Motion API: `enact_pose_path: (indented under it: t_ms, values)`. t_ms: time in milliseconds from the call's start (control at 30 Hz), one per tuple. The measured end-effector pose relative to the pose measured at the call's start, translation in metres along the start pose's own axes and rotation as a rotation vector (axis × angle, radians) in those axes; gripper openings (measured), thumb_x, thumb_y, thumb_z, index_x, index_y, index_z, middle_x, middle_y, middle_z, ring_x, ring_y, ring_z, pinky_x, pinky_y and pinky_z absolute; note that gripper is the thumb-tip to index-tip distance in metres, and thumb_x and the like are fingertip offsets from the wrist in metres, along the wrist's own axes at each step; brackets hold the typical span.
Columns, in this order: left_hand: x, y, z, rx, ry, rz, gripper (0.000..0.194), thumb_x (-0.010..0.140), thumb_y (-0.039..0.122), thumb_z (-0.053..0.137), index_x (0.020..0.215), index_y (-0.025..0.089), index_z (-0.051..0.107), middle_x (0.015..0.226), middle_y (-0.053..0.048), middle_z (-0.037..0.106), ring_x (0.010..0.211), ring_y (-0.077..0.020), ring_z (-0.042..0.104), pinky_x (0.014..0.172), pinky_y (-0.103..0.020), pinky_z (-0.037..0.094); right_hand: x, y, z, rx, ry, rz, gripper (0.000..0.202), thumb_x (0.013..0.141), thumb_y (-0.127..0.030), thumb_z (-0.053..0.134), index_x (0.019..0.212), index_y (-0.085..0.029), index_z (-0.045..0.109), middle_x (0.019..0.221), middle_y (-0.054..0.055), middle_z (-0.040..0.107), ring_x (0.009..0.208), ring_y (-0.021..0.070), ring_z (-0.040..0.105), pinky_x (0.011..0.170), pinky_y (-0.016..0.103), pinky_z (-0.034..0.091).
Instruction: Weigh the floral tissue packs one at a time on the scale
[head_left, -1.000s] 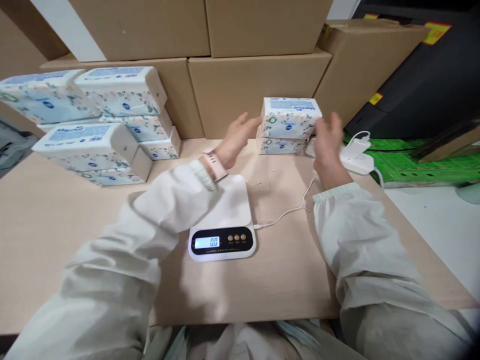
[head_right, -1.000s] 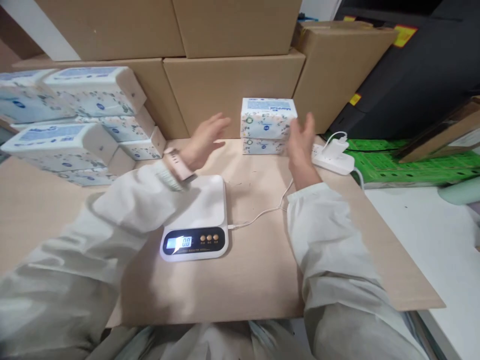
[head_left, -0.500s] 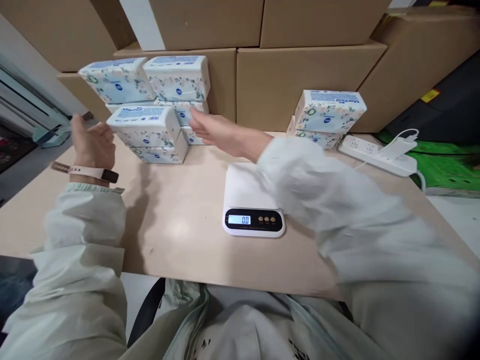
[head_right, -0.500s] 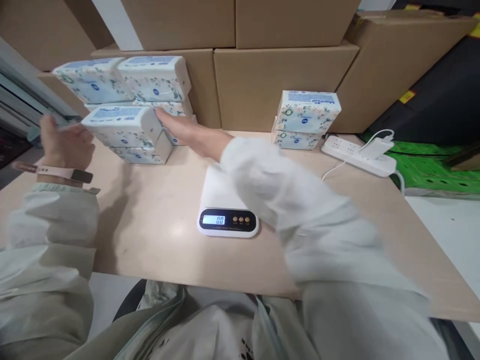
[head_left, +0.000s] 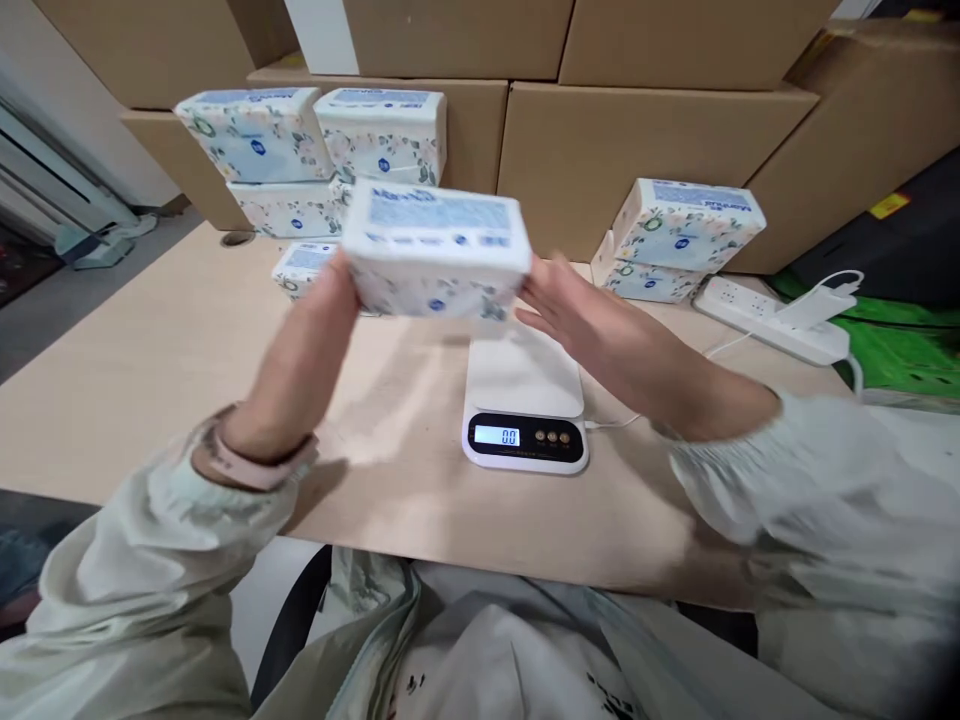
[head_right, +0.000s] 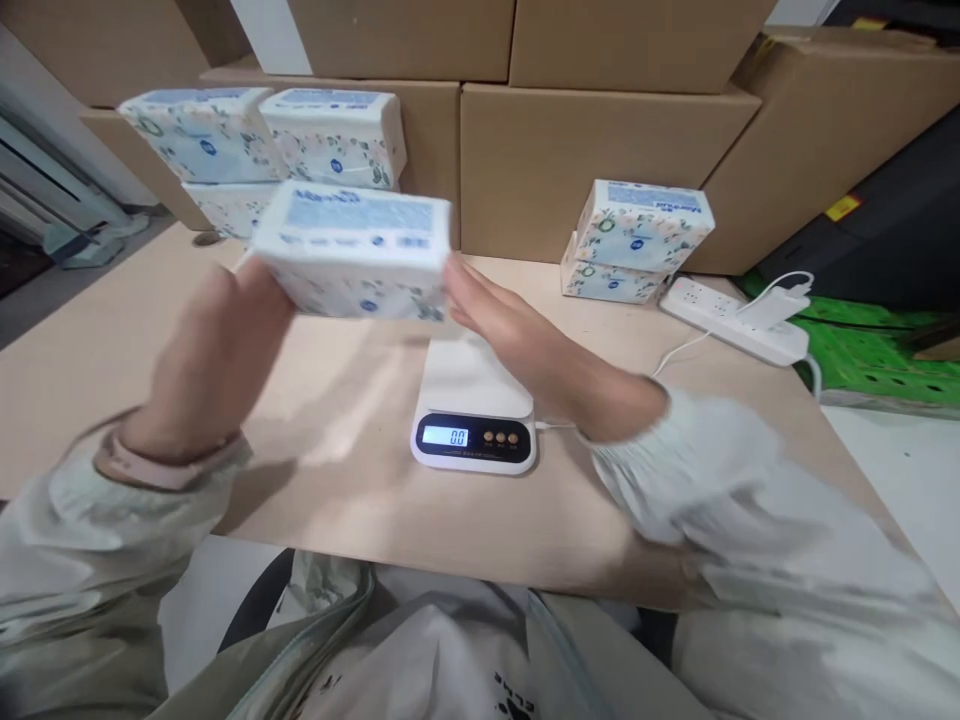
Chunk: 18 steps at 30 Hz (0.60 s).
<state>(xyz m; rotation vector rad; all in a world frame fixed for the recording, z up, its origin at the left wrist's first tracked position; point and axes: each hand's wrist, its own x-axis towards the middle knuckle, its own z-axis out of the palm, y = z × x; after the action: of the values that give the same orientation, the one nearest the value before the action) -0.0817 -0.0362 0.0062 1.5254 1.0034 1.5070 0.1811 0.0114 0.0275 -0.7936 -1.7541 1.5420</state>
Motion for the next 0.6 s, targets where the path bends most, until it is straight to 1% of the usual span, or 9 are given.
enact_pose_path:
  t_ms: [67, 100, 167, 267, 367, 433, 500, 567, 600]
  values:
    - [-0.020, -0.009, 0.028, -0.033, -0.095, -0.057, 0.049, 0.104, 0.067, 0.066, 0.135, 0.031, 0.076, 0.162, -0.001, 0.060, 0.172, -0.0311, 0.030, 0.145, -0.055, 0.022, -0.043, 0.012, -0.016, -0.049, 0.104, 0.056, 0.065, 0.100, -0.083, 0.053, 0.150, -0.044, 0.066, 0.171, -0.011, 0.054, 0.169, 0.0298, 0.041, 0.142, 0.059, 0.031]
    - [-0.028, -0.016, 0.039, -0.046, -0.147, -0.098, 0.049, 0.105, 0.065, 0.065, 0.141, 0.032, 0.073, 0.166, -0.001, 0.057, 0.172, -0.0309, 0.029, 0.145, -0.054, 0.021, -0.058, 0.021, -0.022, -0.055, 0.145, 0.084, 0.068, 0.097, -0.085, 0.054, 0.152, -0.045, 0.065, 0.172, -0.010, 0.053, 0.169, 0.0307, 0.041, 0.142, 0.060, 0.031]
    - [-0.040, -0.031, 0.053, -0.071, -0.191, -0.157, 0.051, 0.105, 0.063, 0.067, 0.145, 0.033, 0.072, 0.166, -0.004, 0.058, 0.171, -0.0323, 0.033, 0.145, -0.055, 0.024, -0.080, 0.042, -0.031, -0.043, 0.189, 0.086, 0.071, 0.098, -0.084, 0.053, 0.157, -0.045, 0.060, 0.176, -0.009, 0.049, 0.169, 0.0301, 0.040, 0.142, 0.058, 0.030]
    - [-0.047, -0.050, 0.062, -0.062, -0.248, -0.186, 0.052, 0.106, 0.061, 0.065, 0.148, 0.031, 0.071, 0.163, -0.008, 0.061, 0.169, -0.0329, 0.036, 0.144, -0.056, 0.023, -0.098, 0.074, -0.036, -0.051, 0.207, 0.056, 0.065, 0.105, -0.075, 0.051, 0.162, -0.044, 0.056, 0.175, -0.006, 0.050, 0.166, 0.0285, 0.045, 0.141, 0.060, 0.033]
    - [-0.047, -0.064, 0.063, -0.015, -0.259, -0.174, 0.054, 0.108, 0.060, 0.062, 0.154, 0.031, 0.067, 0.169, -0.008, 0.055, 0.170, -0.0320, 0.035, 0.145, -0.055, 0.023, -0.107, 0.100, -0.039, -0.114, 0.318, 0.022, 0.055, 0.108, -0.064, 0.056, 0.158, -0.044, 0.060, 0.172, -0.006, 0.054, 0.165, 0.0267, 0.047, 0.140, 0.060, 0.035]
    - [-0.046, -0.074, 0.060, 0.008, -0.159, -0.167, 0.057, 0.108, 0.062, 0.063, 0.155, 0.031, 0.066, 0.173, -0.008, 0.051, 0.169, -0.0325, 0.037, 0.144, -0.056, 0.027, -0.109, 0.112, -0.041, -0.184, 0.461, -0.050, 0.047, 0.109, -0.059, 0.057, 0.151, -0.042, 0.068, 0.165, -0.004, 0.063, 0.160, 0.0260, 0.055, 0.139, 0.057, 0.039]
    - [-0.045, -0.086, 0.056, 0.014, 0.016, -0.174, 0.059, 0.107, 0.064, 0.064, 0.154, 0.029, 0.066, 0.173, -0.009, 0.051, 0.166, -0.0337, 0.041, 0.141, -0.058, 0.031, -0.110, 0.120, -0.043, -0.275, 0.631, -0.134, 0.039, 0.110, -0.055, 0.056, 0.138, -0.038, 0.078, 0.149, -0.001, 0.075, 0.146, 0.0260, 0.067, 0.132, 0.053, 0.048]
    - [-0.044, -0.097, 0.050, -0.008, 0.171, -0.185, 0.060, 0.104, 0.066, 0.065, 0.149, 0.026, 0.069, 0.168, -0.012, 0.057, 0.161, -0.0344, 0.050, 0.137, -0.059, 0.037, -0.110, 0.127, -0.046, -0.343, 0.785, -0.200, 0.036, 0.110, -0.052, 0.056, 0.121, -0.034, 0.085, 0.128, 0.002, 0.084, 0.128, 0.0260, 0.076, 0.120, 0.050, 0.058]
    - [-0.043, -0.102, 0.047, -0.029, 0.224, -0.193, 0.058, 0.103, 0.065, 0.066, 0.146, 0.025, 0.070, 0.163, -0.013, 0.061, 0.156, -0.0340, 0.055, 0.135, -0.058, 0.040, -0.110, 0.129, -0.047, -0.351, 0.841, -0.215, 0.035, 0.110, -0.051, 0.057, 0.114, -0.033, 0.086, 0.119, 0.003, 0.085, 0.119, 0.0261, 0.078, 0.115, 0.050, 0.060]
